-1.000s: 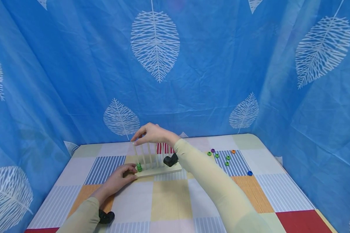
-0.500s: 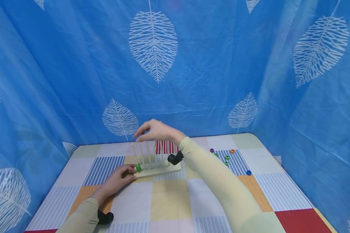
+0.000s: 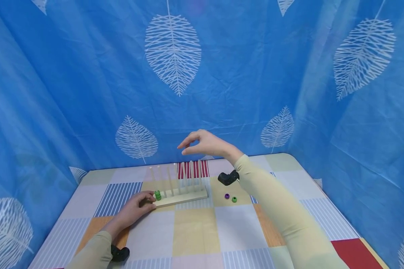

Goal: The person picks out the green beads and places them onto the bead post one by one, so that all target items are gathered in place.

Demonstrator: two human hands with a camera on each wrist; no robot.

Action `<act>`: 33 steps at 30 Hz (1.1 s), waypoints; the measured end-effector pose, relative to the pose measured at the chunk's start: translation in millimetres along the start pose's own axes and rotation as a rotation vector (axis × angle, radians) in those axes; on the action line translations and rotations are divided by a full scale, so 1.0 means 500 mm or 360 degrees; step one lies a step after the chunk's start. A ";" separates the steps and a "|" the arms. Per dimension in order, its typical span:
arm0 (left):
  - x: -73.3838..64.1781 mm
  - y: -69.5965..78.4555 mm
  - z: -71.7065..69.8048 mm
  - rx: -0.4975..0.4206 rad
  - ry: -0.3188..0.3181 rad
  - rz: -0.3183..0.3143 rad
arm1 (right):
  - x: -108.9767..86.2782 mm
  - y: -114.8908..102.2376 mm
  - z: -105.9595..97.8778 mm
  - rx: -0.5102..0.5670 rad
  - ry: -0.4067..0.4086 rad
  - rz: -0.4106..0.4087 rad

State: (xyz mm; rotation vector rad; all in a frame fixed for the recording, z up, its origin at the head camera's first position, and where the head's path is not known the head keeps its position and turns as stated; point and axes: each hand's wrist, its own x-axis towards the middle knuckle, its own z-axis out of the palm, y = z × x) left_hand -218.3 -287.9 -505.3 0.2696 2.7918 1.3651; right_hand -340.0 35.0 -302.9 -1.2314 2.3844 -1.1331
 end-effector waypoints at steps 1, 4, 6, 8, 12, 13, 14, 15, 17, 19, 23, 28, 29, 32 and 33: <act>0.000 -0.001 0.001 -0.0002 0.0000 0.0001 | -0.009 0.005 -0.006 -0.0006 0.0016 0.0021; 0.000 -0.002 0.001 0.0000 0.0003 0.0002 | -0.036 0.019 -0.025 -0.0044 0.0061 0.0089; 0.001 -0.003 0.002 -0.0003 0.0005 -0.0008 | -0.054 0.029 -0.036 -0.0066 0.0088 0.0127; 0.002 -0.003 0.003 -0.0009 0.0005 -0.0016 | -0.072 0.038 -0.045 -0.0086 0.0111 0.0164; 0.001 -0.003 0.004 -0.0027 0.0003 -0.0019 | -0.108 0.063 -0.063 -0.0072 0.0159 0.0225; 0.001 -0.003 0.004 -0.0031 0.0002 -0.0019 | -0.118 0.071 -0.067 -0.0074 0.0173 0.0242; 0.000 -0.003 0.003 -0.0030 0.0000 -0.0015 | -0.127 0.079 -0.070 -0.0072 0.0186 0.0261; -0.001 -0.003 0.003 -0.0027 -0.0005 -0.0006 | -0.137 0.088 -0.074 -0.0064 0.0197 0.0278; -0.001 -0.002 0.003 -0.0026 -0.0006 -0.0005 | -0.157 0.109 -0.080 -0.0063 0.0222 0.0318; -0.001 -0.001 0.003 -0.0027 -0.0006 -0.0010 | -0.177 0.126 -0.084 -0.0069 0.0245 0.0362; -0.001 0.001 0.003 -0.0027 -0.0010 -0.0024 | -0.214 0.158 -0.087 -0.0068 0.0271 0.0427; -0.003 0.004 0.000 -0.0018 -0.0018 -0.0020 | -0.258 0.192 -0.086 -0.0041 0.0279 0.0503; -0.003 0.005 0.000 -0.0027 -0.0014 -0.0029 | -0.267 0.199 -0.085 -0.0041 0.0283 0.0525; -0.003 0.007 0.000 -0.0021 -0.0017 -0.0015 | -0.294 0.224 -0.082 -0.0039 0.0295 0.0579; -0.003 0.007 0.000 -0.0022 -0.0016 -0.0016 | -0.303 0.233 -0.081 -0.0035 0.0302 0.0596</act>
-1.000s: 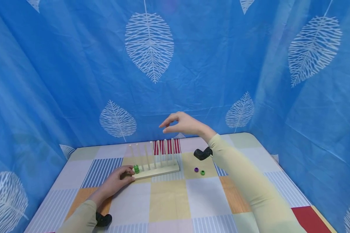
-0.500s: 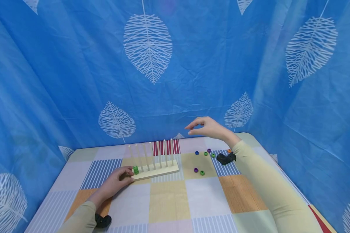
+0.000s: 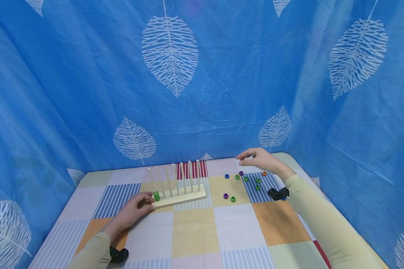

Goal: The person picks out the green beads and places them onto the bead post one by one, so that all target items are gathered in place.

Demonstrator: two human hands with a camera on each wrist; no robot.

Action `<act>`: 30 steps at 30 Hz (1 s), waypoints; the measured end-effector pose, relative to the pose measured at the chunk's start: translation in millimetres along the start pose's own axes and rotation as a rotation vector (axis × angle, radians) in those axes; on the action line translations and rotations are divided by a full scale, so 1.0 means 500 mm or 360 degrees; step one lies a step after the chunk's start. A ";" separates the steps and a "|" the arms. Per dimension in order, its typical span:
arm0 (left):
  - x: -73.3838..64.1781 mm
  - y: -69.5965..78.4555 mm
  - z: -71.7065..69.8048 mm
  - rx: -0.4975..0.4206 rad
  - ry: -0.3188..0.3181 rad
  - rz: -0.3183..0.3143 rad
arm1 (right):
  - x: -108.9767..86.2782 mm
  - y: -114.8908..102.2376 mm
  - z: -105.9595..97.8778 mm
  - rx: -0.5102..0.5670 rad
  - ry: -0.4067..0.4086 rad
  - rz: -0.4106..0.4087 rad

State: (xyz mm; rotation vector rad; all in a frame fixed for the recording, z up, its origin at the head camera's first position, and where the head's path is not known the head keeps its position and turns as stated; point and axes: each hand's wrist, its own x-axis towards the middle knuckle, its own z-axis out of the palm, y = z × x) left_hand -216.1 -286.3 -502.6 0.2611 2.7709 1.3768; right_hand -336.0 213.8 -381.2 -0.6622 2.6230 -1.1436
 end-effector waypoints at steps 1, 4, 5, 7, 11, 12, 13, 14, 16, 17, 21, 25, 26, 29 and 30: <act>0.000 0.000 0.000 0.0002 0.0001 0.0000 | -0.004 0.012 0.000 0.0002 0.0006 0.0013; 0.001 -0.001 0.000 0.0009 0.0005 -0.0011 | -0.017 0.047 0.001 0.0035 0.0021 0.0050; 0.001 -0.001 0.000 0.0005 0.0006 -0.0018 | -0.020 0.058 0.002 0.0042 0.0028 0.0065; 0.003 -0.004 0.000 0.0009 0.0004 -0.0022 | -0.027 0.077 0.003 0.0054 0.0045 0.0090; 0.005 -0.009 0.000 0.0004 0.0006 -0.0018 | -0.038 0.113 0.009 0.0028 0.0079 0.0123; 0.006 -0.010 0.000 0.0010 0.0006 -0.0014 | -0.040 0.121 0.011 0.0023 0.0086 0.0123; 0.006 -0.011 0.001 0.0009 0.0008 -0.0015 | -0.043 0.130 0.013 0.0019 0.0091 0.0127; 0.007 -0.011 0.001 0.0006 0.0011 -0.0017 | -0.046 0.138 0.015 0.0017 0.0100 0.0132; 0.006 -0.012 0.001 0.0009 0.0012 -0.0017 | -0.052 0.155 0.019 0.0016 0.0111 0.0141; 0.006 -0.011 0.001 0.0009 0.0012 -0.0018 | -0.055 0.163 0.021 0.0018 0.0118 0.0157; 0.006 -0.012 0.002 0.0007 0.0013 -0.0018 | -0.063 0.191 0.031 0.0020 0.0150 0.0239; 0.006 -0.012 0.003 0.0002 0.0012 -0.0025 | -0.067 0.211 0.040 0.0025 0.0174 0.0304; 0.006 -0.012 0.004 -0.0001 0.0011 -0.0029 | -0.068 0.214 0.042 0.0025 0.0181 0.0315; 0.005 -0.012 0.004 -0.0005 0.0009 -0.0038 | -0.071 0.222 0.046 0.0009 0.0192 0.0337; 0.006 -0.013 0.004 -0.0006 0.0008 -0.0040 | -0.072 0.224 0.046 0.0006 0.0195 0.0345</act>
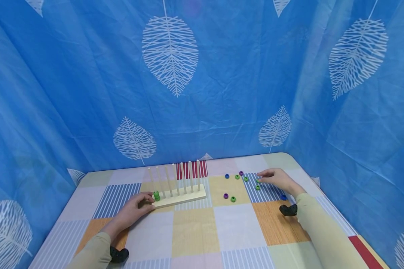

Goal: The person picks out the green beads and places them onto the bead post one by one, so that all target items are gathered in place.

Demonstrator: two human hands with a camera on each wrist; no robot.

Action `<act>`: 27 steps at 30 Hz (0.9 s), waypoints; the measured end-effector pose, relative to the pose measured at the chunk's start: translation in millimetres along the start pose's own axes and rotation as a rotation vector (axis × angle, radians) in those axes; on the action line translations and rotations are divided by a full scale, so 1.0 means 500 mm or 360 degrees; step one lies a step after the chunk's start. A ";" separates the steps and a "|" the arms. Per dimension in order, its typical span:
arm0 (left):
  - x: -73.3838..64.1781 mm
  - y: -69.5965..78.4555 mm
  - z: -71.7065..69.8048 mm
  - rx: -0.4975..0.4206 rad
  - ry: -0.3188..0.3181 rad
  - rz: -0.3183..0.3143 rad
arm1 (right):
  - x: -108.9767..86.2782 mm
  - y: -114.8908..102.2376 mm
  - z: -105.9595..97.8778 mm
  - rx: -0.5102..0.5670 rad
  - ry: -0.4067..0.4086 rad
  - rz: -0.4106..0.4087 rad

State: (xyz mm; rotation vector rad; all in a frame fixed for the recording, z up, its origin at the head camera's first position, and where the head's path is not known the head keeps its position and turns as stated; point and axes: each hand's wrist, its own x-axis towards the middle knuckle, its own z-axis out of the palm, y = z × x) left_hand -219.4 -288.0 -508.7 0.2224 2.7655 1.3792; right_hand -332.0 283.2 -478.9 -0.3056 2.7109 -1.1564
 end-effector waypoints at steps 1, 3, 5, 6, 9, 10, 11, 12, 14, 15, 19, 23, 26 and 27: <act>0.000 0.000 0.000 -0.0001 0.0001 -0.0001 | -0.001 0.002 0.001 -0.0006 0.0004 0.0010; 0.000 0.000 0.000 0.0000 0.0002 -0.0002 | -0.002 0.004 0.002 -0.0014 0.0007 0.0026; -0.001 -0.001 0.000 0.0002 0.0000 -0.0001 | -0.002 0.006 0.004 -0.0015 0.0007 0.0036; -0.001 -0.001 0.000 0.0001 -0.0001 -0.0001 | -0.002 0.007 0.005 -0.0014 0.0008 0.0040; 0.000 -0.002 0.000 -0.0007 -0.0003 0.0001 | -0.002 0.009 0.007 -0.0016 0.0007 0.0041; 0.000 -0.002 0.000 -0.0007 -0.0003 0.0003 | -0.002 0.010 0.007 -0.0017 0.0006 0.0040; 0.000 -0.003 0.000 -0.0008 -0.0002 0.0006 | -0.001 0.011 0.008 -0.0011 0.0013 0.0049; 0.001 -0.003 0.000 -0.0008 0.0000 0.0013 | 0.000 0.013 0.009 -0.0017 0.0010 0.0045; 0.001 -0.003 0.000 -0.0004 0.0002 0.0020 | 0.000 0.012 0.009 -0.0030 0.0011 0.0050; 0.001 -0.003 0.000 0.0001 0.0003 0.0022 | 0.002 0.013 0.010 -0.0026 0.0017 0.0066; 0.001 0.000 -0.001 0.0003 -0.0001 0.0010 | 0.003 0.010 0.013 -0.0046 0.0021 0.0099; 0.001 0.001 -0.001 -0.0006 -0.0006 0.0002 | 0.003 0.009 0.015 -0.0062 0.0031 0.0118; 0.001 0.001 -0.001 0.0001 -0.0002 0.0006 | 0.004 0.009 0.016 -0.0070 0.0039 0.0130; 0.001 0.001 -0.001 0.0006 0.0001 0.0009 | 0.005 0.010 0.016 -0.0073 0.0039 0.0131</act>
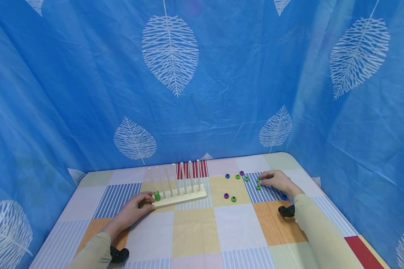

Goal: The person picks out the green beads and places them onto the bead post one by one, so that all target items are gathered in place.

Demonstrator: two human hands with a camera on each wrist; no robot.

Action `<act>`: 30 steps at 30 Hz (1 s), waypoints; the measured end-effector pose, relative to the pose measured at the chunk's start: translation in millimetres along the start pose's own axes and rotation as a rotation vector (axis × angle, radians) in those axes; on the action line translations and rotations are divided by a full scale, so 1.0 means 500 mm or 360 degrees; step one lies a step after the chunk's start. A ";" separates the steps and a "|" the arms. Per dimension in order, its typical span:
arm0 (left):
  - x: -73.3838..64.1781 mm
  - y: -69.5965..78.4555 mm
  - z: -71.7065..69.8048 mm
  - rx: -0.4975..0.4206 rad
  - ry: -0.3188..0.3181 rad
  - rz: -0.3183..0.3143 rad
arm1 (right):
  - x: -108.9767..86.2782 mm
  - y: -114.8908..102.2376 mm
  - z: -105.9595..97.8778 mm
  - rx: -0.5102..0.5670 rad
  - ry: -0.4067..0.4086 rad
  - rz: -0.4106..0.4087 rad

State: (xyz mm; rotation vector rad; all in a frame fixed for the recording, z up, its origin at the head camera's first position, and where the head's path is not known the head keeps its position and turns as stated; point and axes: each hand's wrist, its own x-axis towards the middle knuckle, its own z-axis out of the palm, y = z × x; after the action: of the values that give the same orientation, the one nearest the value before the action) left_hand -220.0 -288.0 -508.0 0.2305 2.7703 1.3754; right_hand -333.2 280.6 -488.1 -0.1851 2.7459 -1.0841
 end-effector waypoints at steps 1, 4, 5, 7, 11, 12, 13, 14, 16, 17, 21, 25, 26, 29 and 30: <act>0.000 0.000 0.000 -0.0001 0.0002 0.0003 | 0.001 0.001 0.000 -0.0008 -0.0002 -0.0002; 0.000 -0.002 0.000 0.0002 0.0006 0.0010 | 0.002 0.002 0.001 -0.0011 0.0003 0.0016; 0.001 -0.003 0.001 0.0002 0.0006 0.0009 | 0.004 0.003 0.001 -0.0011 -0.0001 0.0015; 0.001 -0.004 0.001 0.0004 0.0007 0.0007 | 0.005 0.003 0.002 -0.0006 0.0001 0.0031; 0.000 -0.002 0.001 0.0008 0.0011 -0.0002 | 0.008 0.006 0.004 -0.0003 0.0009 0.0054; 0.000 -0.002 0.001 0.0011 0.0011 0.0001 | 0.008 0.006 0.004 -0.0012 0.0012 0.0051; 0.001 -0.001 0.001 0.0008 0.0010 0.0003 | 0.008 0.006 0.003 -0.0015 0.0017 0.0051; 0.001 -0.001 0.001 0.0011 0.0011 0.0007 | 0.008 0.006 0.003 -0.0018 0.0023 0.0052; 0.001 -0.002 0.001 0.0016 0.0011 0.0014 | 0.007 0.006 0.003 -0.0036 0.0028 0.0035; 0.002 -0.002 0.002 0.0015 0.0012 0.0015 | 0.006 0.005 0.003 -0.0044 0.0032 0.0026; 0.002 -0.002 0.003 0.0016 0.0017 0.0030 | 0.003 -0.001 -0.002 -0.0052 0.0029 0.0009; 0.001 -0.002 0.002 0.0012 0.0016 0.0042 | 0.003 -0.019 -0.018 -0.0014 0.0024 -0.0047; 0.000 -0.002 0.001 0.0017 0.0016 0.0047 | 0.005 -0.026 -0.023 -0.0003 0.0028 -0.0075; -0.001 -0.001 0.000 -0.0001 0.0013 0.0036 | 0.008 -0.055 -0.041 0.0058 -0.0003 -0.0187; -0.002 -0.001 0.000 -0.0002 0.0010 0.0038 | 0.010 -0.067 -0.047 0.0074 -0.0008 -0.0211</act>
State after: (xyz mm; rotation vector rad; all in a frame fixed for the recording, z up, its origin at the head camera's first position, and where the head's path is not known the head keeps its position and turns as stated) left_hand -219.3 -288.4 -508.3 0.2602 2.7811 1.3853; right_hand -341.4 270.9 -449.0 -0.3673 2.7340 -1.1769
